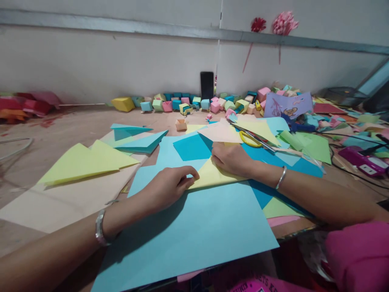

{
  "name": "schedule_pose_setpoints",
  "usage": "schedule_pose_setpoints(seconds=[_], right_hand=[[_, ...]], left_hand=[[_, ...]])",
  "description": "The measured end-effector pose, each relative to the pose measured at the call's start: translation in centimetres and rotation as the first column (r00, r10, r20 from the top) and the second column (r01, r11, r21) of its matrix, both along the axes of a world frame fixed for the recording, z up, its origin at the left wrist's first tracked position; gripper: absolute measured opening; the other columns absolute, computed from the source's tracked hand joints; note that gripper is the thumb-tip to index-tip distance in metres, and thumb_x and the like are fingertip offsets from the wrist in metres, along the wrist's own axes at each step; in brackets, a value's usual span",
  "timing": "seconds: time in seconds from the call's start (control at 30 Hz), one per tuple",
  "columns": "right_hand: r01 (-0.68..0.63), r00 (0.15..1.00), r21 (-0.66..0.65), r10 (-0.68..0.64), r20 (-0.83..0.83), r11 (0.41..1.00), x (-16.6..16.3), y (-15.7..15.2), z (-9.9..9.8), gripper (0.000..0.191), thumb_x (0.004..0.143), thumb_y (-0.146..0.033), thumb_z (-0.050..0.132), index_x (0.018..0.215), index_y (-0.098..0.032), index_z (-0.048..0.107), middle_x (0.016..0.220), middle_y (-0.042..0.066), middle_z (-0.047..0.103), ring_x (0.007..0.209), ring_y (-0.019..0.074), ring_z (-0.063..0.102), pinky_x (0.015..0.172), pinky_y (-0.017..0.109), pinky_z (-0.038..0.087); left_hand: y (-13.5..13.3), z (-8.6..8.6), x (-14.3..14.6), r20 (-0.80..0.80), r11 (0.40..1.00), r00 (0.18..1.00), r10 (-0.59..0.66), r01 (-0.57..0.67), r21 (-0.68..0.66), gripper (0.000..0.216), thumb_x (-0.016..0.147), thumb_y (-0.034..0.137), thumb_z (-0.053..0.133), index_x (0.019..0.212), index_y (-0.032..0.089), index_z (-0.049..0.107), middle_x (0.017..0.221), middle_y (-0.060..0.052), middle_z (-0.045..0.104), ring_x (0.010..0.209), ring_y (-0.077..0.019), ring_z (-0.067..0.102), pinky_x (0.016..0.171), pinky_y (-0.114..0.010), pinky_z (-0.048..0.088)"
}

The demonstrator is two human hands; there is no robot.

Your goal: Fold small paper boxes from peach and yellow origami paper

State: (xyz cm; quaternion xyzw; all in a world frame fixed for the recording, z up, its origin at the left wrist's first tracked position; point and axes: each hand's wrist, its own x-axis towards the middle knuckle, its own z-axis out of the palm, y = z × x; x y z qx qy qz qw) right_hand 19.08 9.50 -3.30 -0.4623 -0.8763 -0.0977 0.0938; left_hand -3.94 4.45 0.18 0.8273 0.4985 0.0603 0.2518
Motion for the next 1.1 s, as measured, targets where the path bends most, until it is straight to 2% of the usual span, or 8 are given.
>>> schedule_pose_setpoints(seconds=[0.23,0.43,0.6,0.77,0.9,0.97,1.03,1.1], right_hand=[[0.051,0.990,-0.046,-0.045,0.133,0.998,-0.2,-0.2,0.6,0.036,0.096,-0.028,0.030,0.096,-0.015,0.063,0.075,0.009,0.062,0.055,0.0134,0.037,0.056,0.031,0.011],[0.049,0.993,-0.065,-0.042,0.108,0.997,-0.3,-0.2,0.6,0.036,0.095,-0.028,0.030,0.096,-0.014,0.064,0.076,0.010,0.062,0.056,0.0134,0.038,0.056,0.032,0.012],[0.065,0.995,-0.059,-0.060,0.083,0.996,-0.4,-0.3,0.5,0.036,0.096,-0.028,0.032,0.096,-0.014,0.065,0.073,0.010,0.061,0.055,0.0133,0.036,0.056,0.032,0.011],[-0.013,0.997,-0.030,0.015,0.069,0.999,-0.4,-0.3,0.4,0.030,0.094,-0.023,0.036,0.093,-0.014,0.064,0.084,0.011,0.063,0.059,0.0134,0.038,0.055,0.032,0.011],[-0.006,0.998,-0.069,0.010,0.056,0.998,-0.4,-0.1,0.3,0.029,0.093,-0.022,0.038,0.093,-0.014,0.065,0.075,0.009,0.061,0.057,0.0134,0.036,0.055,0.031,0.010],[-0.003,0.999,-0.082,0.006,0.034,0.997,-0.3,0.0,0.2,0.029,0.093,-0.022,0.038,0.094,-0.014,0.065,0.073,0.008,0.061,0.056,0.0133,0.035,0.055,0.031,0.011],[-0.010,1.000,-0.097,0.008,-0.013,0.995,-0.2,0.1,0.1,0.028,0.092,-0.023,0.039,0.094,-0.014,0.065,0.074,0.007,0.061,0.056,0.0130,0.034,0.055,0.030,0.012],[-0.020,0.998,-0.123,0.013,-0.059,0.992,-0.2,0.2,0.0,0.025,0.090,-0.023,0.041,0.092,-0.015,0.065,0.072,0.006,0.061,0.055,0.0125,0.033,0.055,0.030,0.012]], left_hand=[[-0.1,-0.3,-0.1,-0.076,0.998,0.997,-0.031,0.034,0.043,0.028,0.091,0.027,0.041,0.105,0.024,0.065,0.094,-0.004,0.073,0.077,-0.0198,0.063,0.068,-0.029,0.040],[-0.4,-0.4,0.0,-0.211,0.987,0.977,-0.028,0.061,0.149,0.031,0.093,0.028,0.037,0.105,0.026,0.066,0.090,-0.005,0.074,0.076,-0.0235,0.064,0.062,-0.029,0.036],[-0.5,-0.2,-0.1,-0.156,0.986,0.987,-0.032,0.057,0.159,0.031,0.092,0.028,0.040,0.104,0.024,0.068,0.084,-0.006,0.072,0.071,-0.0196,0.062,0.061,-0.027,0.036],[-0.9,0.1,-0.2,-0.169,0.973,0.984,-0.051,0.087,0.212,0.027,0.090,0.023,0.043,0.094,0.023,0.070,0.076,-0.006,0.068,0.072,-0.0193,0.060,0.064,-0.027,0.039],[-1.9,1.1,1.0,-0.325,0.887,0.942,-0.080,0.216,0.408,0.026,0.087,0.008,0.046,0.095,0.016,0.070,0.093,-0.013,0.065,0.092,-0.0256,0.058,0.075,-0.034,0.044],[-2.4,1.6,2.4,-0.393,0.836,0.909,-0.142,0.322,0.445,0.029,0.088,0.005,0.044,0.101,0.014,0.068,0.104,-0.014,0.064,0.099,-0.0263,0.057,0.081,-0.038,0.046],[-2.9,1.8,4.1,-0.428,0.808,0.861,-0.275,0.448,0.382,0.023,0.094,0.013,0.046,0.104,0.013,0.066,0.106,-0.012,0.064,0.099,-0.0238,0.057,0.088,-0.038,0.046],[-3.1,1.4,5.7,-0.440,0.789,0.834,-0.334,0.502,0.353,0.034,0.094,0.039,0.052,0.107,0.010,0.064,0.103,-0.013,0.065,0.101,-0.0266,0.058,0.089,-0.040,0.048]])
